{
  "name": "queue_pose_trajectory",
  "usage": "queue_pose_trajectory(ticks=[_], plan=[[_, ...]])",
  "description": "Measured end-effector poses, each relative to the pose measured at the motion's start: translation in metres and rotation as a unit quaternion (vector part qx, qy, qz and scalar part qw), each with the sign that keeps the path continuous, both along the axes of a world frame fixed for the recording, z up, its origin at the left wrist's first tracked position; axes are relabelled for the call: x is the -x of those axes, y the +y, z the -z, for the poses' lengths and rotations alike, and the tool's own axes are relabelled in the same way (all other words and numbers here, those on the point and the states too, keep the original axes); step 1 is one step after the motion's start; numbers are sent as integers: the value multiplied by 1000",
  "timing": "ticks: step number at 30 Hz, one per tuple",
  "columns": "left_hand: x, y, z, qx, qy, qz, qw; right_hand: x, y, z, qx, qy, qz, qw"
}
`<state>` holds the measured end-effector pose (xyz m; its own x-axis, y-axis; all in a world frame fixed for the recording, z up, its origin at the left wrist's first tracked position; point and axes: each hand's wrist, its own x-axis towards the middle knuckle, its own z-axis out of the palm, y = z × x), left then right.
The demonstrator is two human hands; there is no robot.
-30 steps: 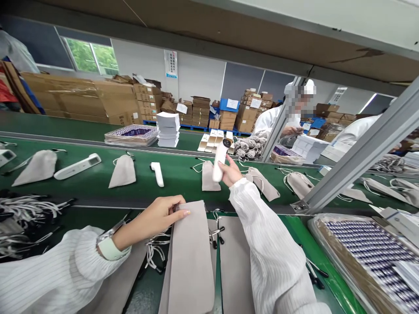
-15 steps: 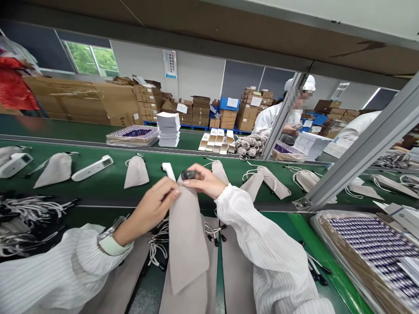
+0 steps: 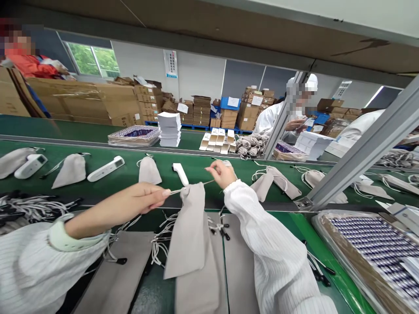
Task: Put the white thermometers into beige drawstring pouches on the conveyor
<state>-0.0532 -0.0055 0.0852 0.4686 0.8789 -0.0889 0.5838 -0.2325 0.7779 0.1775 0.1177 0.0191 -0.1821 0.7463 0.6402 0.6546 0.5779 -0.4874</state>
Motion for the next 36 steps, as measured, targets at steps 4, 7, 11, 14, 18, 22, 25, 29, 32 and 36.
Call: queue_pose_trajectory(ticks=[4,7,11,14,18,22,25,29,32,36], plan=[[-7,-16,-11,-4,-91,-28,995,-12,6,-5,47,34,53,997],[-14,-13,-2,-71,-168,-90,979,9,-11,-5,201,96,-160,962],[-20,-1,17,-176,-163,-74,968,56,-52,-6,335,76,-448,826],[-22,9,32,-220,-174,-111,953,57,-59,-19,270,117,-364,884],[-25,17,64,-188,-88,-126,970,5,-21,-29,62,149,57,985],[-30,17,96,-129,66,-50,988,-28,13,4,147,-87,234,957],[-33,14,104,-146,97,-29,984,-17,15,38,186,-176,222,941],[-34,12,103,-171,94,-49,980,19,14,55,203,-193,121,952],[-36,11,103,-194,75,-53,977,44,26,56,227,-164,101,955],[-37,9,103,-220,72,-63,971,55,47,60,265,-68,106,956]])
